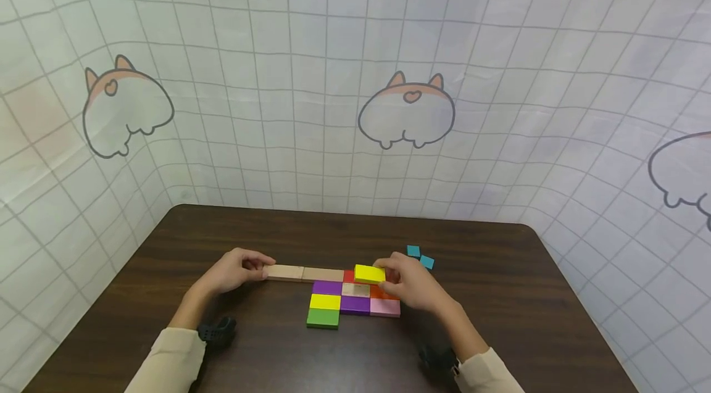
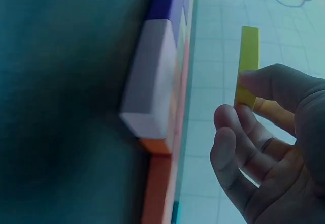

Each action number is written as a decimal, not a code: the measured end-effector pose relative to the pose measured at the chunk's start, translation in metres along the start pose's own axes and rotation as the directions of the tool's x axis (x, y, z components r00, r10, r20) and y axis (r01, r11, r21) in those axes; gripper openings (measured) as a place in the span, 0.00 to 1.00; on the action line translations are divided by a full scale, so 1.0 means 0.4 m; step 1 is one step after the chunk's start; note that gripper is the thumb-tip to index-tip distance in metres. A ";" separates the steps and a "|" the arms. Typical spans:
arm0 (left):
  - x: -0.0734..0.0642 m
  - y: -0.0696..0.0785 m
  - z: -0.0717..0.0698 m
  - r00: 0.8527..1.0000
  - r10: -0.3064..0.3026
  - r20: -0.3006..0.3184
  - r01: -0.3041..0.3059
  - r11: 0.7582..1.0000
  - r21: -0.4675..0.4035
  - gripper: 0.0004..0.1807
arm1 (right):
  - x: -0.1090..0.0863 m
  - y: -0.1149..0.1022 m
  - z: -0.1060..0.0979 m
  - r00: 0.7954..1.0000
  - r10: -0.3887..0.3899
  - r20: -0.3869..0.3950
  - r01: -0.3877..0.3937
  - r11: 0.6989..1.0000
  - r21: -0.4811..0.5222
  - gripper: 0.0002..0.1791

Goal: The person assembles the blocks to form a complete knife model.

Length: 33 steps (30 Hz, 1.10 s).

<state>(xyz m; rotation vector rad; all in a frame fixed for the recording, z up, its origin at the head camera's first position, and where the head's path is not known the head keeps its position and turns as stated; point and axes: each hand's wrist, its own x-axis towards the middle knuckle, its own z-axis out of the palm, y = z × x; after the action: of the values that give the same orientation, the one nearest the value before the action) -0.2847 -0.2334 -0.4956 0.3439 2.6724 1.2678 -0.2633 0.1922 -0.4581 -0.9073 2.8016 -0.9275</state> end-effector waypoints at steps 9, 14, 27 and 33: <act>0.001 0.005 0.000 1.000 0.000 0.003 0.000 1.000 0.004 0.13 | -0.082 -0.003 0.026 0.999 0.032 0.039 -0.033 0.999 0.022 0.17; 0.001 0.005 0.000 1.000 0.002 0.001 -0.002 1.000 0.004 0.13 | -0.089 -0.014 0.039 0.994 0.035 0.101 -0.036 0.999 0.008 0.18; 0.001 0.003 0.000 1.000 -0.002 0.001 0.002 1.000 0.005 0.13 | -0.085 -0.035 0.052 0.984 0.016 0.180 -0.004 0.998 -0.066 0.20; -0.001 0.004 0.001 1.000 -0.006 -0.003 0.006 1.000 -0.005 0.12 | -0.083 -0.036 0.056 0.980 0.035 0.197 -0.024 0.998 -0.061 0.18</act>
<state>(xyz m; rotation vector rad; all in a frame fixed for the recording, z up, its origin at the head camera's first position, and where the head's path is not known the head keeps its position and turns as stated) -0.2841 -0.2324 -0.4946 0.3340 2.6705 1.2735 -0.2233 0.1893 -0.4727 -0.9077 2.6772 -0.7110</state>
